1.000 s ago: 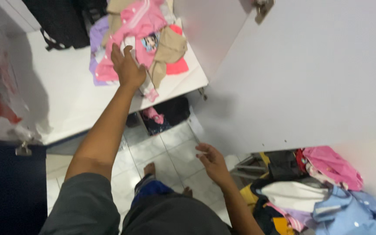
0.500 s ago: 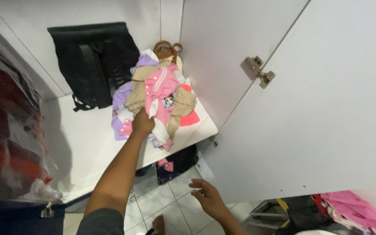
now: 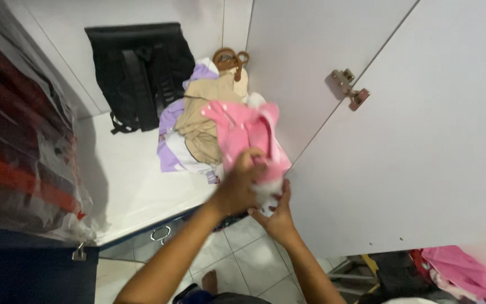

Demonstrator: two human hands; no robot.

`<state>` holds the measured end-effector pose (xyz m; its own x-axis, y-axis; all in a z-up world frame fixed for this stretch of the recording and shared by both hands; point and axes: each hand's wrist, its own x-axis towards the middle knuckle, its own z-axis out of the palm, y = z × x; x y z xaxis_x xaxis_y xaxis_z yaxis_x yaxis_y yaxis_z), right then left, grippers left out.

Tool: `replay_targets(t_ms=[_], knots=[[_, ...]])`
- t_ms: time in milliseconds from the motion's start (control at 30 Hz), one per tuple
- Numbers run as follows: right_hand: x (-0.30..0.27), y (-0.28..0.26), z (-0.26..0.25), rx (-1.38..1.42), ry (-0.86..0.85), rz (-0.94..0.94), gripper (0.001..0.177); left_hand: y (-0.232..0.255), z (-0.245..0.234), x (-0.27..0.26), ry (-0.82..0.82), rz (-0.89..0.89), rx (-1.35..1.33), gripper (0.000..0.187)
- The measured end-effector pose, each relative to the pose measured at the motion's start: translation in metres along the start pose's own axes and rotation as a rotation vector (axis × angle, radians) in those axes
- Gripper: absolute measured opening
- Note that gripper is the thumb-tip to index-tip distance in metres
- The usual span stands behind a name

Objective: The person opens a wardrobe and removes multiple garments one by one, placing them on a nearby wooden surface. The items include jackets, shirts, and children's clothing, which are handled individually and set aside in a pile.

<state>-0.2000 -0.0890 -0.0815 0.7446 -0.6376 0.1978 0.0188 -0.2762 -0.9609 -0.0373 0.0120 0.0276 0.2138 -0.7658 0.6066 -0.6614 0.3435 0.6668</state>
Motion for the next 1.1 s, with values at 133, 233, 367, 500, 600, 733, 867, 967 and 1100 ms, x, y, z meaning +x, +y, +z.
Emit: replay_targets(t_ms=[133, 233, 367, 500, 600, 733, 867, 967, 1100], knots=[[-0.005, -0.017, -0.025, -0.739, 0.314, -0.682, 0.116, 0.069, 0.019, -0.016, -0.268, -0.198, -0.141, 0.061], [-0.018, -0.024, -0.042, 0.071, 0.099, -0.247, 0.083, 0.094, 0.029, -0.021, -0.187, 0.141, 0.043, 0.042], [-0.056, -0.027, -0.064, -0.060, 0.130, -0.068, 0.075, 0.100, 0.035, -0.024, -0.120, 0.051, 0.053, 0.093], [-0.092, -0.030, -0.098, 0.063, 0.356, 0.032, 0.074, 0.096, 0.053, -0.034, -0.290, -0.316, -0.026, 0.138], [-0.125, -0.039, -0.128, 0.117, 0.540, 0.061, 0.073, 0.091, 0.087, -0.051, -0.518, -0.423, -0.106, 0.117], [-0.168, -0.055, -0.171, 0.067, 0.699, -0.018, 0.073, 0.076, 0.168, -0.081, -0.452, -0.849, -0.492, 0.076], [-0.213, -0.071, -0.200, -0.274, 0.473, -0.128, 0.073, 0.050, 0.239, -0.091, -0.329, -0.812, -0.811, 0.063], [-0.239, -0.082, -0.227, -0.467, 0.159, -0.048, 0.073, 0.050, 0.278, -0.080, -0.317, -0.906, -1.019, 0.061], [-0.297, -0.091, -0.261, -0.022, 0.012, 0.039, 0.080, 0.083, 0.324, -0.058, -0.396, -0.939, -1.169, 0.059]])
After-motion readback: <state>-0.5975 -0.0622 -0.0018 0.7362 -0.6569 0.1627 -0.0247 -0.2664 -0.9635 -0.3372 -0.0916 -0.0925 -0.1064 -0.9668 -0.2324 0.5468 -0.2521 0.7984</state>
